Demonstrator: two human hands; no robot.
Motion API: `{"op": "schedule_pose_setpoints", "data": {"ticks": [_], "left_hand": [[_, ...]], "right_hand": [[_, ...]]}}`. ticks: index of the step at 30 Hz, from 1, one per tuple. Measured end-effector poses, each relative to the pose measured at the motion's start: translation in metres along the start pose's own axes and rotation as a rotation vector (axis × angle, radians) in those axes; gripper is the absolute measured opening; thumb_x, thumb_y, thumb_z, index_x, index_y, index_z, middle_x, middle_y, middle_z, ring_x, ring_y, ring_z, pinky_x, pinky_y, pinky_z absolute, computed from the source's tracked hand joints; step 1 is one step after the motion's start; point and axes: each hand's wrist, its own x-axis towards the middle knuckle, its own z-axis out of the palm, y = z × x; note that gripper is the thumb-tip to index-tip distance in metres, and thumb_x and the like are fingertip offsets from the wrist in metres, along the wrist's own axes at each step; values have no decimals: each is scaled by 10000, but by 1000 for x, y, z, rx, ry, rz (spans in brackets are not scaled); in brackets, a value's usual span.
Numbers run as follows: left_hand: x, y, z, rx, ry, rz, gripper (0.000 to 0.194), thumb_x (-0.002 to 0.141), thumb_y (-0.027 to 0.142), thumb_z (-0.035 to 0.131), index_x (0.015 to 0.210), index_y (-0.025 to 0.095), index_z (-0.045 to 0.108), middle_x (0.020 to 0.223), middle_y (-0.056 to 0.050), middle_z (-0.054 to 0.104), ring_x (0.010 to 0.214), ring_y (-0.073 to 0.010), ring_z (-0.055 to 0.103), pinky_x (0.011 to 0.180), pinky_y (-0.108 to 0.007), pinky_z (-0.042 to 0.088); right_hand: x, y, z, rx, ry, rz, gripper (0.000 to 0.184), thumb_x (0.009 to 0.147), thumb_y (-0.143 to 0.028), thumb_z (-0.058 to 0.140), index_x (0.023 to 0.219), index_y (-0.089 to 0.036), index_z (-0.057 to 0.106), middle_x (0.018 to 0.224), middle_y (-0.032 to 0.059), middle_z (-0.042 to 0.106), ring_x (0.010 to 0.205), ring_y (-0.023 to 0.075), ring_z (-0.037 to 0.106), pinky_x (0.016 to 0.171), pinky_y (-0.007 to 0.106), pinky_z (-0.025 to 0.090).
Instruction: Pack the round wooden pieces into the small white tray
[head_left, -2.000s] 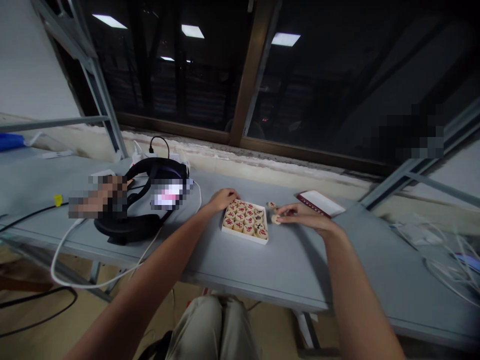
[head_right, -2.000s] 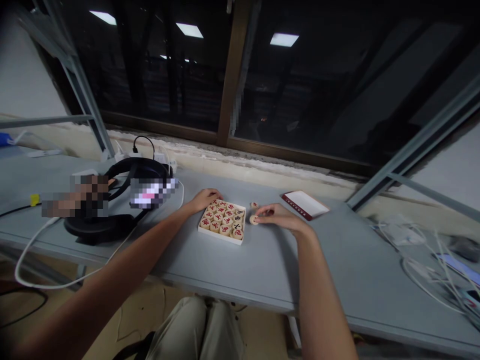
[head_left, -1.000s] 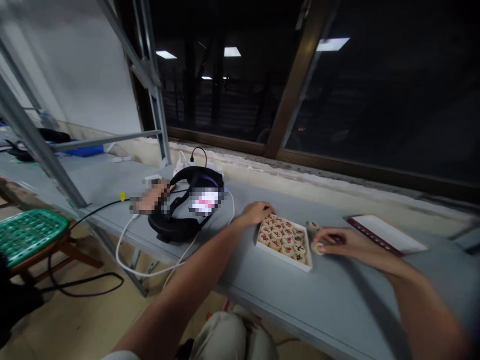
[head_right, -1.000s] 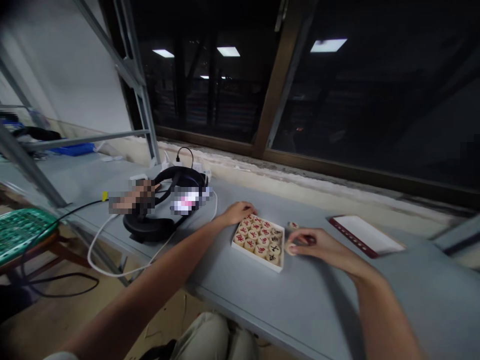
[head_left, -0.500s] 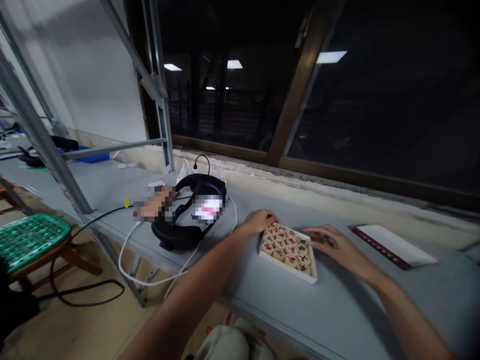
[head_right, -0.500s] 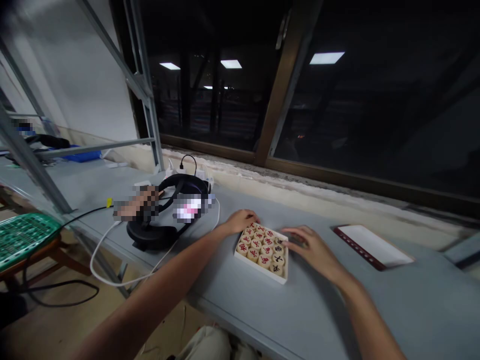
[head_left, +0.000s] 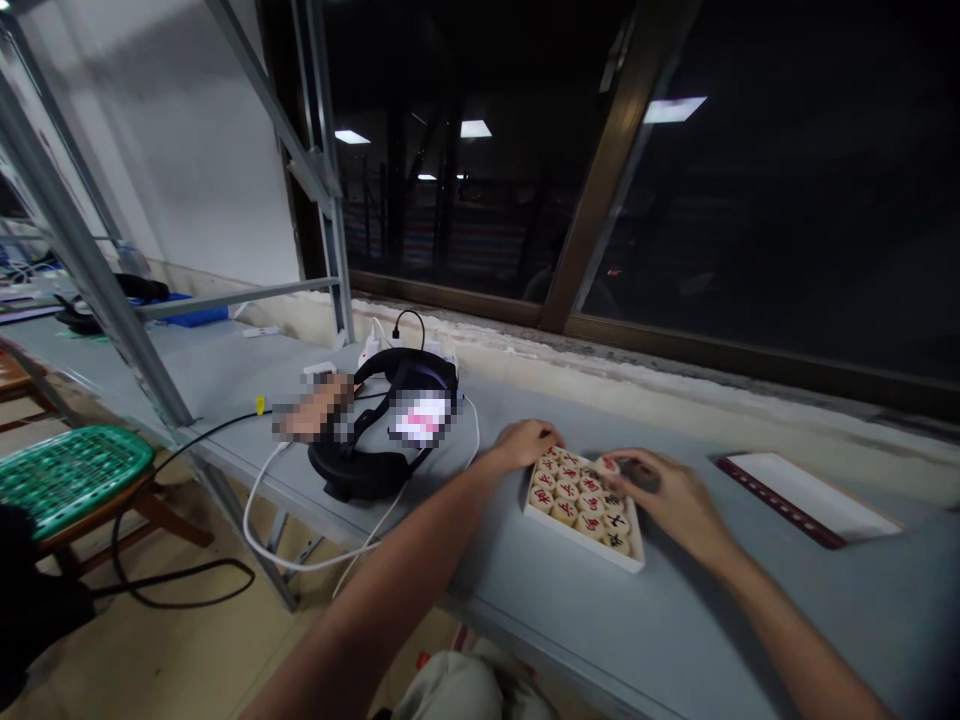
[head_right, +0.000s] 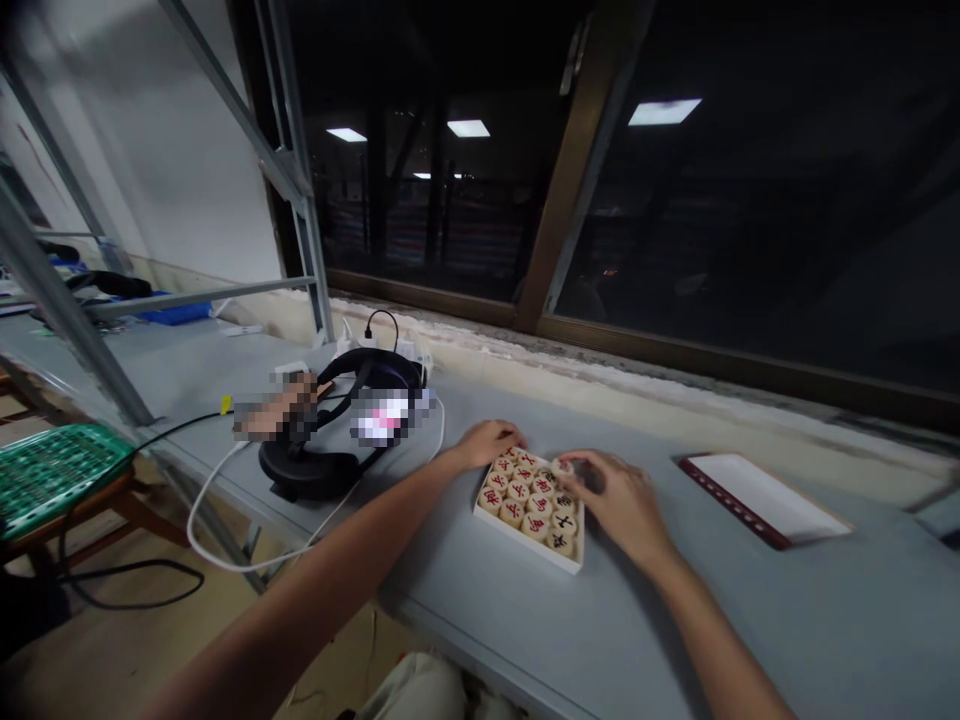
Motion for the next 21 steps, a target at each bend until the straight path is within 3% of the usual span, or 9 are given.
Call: {"op": "schedule_pose_setpoints", "data": {"ticks": [5,9,17,21], "left_hand": [[2,2,-2,-9,-22,-17,315,884,233,403,936,158,704,983,-38,703,892,-160,618,763,-225,451],[6,-1,-1,-41,-23,7,319,870,224,402,921,145,707,950,-37,703,874,-154,619,775,-220,455],[5,-2,0,-78,-9,-2,313,866,234,405,899,147,703,880,-35,704,835,-155,623,750,-224,467],[5,-1,-1,-80,-13,2,316,858,232,404,897,146,705,898,-38,705,851,-155,621,762,-223,466]], "right_hand": [[0,45,-11,-47,190,289,366,758,-385,551,1071,-197,573,890,65,682,739,222,633,673,335,465],[-2,64,-15,-14,146,401,263,747,-261,557,985,-160,604,882,86,690,718,199,648,690,318,493],[-3,64,-11,-176,105,397,224,777,-168,548,956,-142,680,920,104,702,845,217,658,835,329,479],[-5,65,-15,-181,27,426,267,805,-196,531,1018,-150,685,946,103,699,845,216,654,803,317,488]]}}
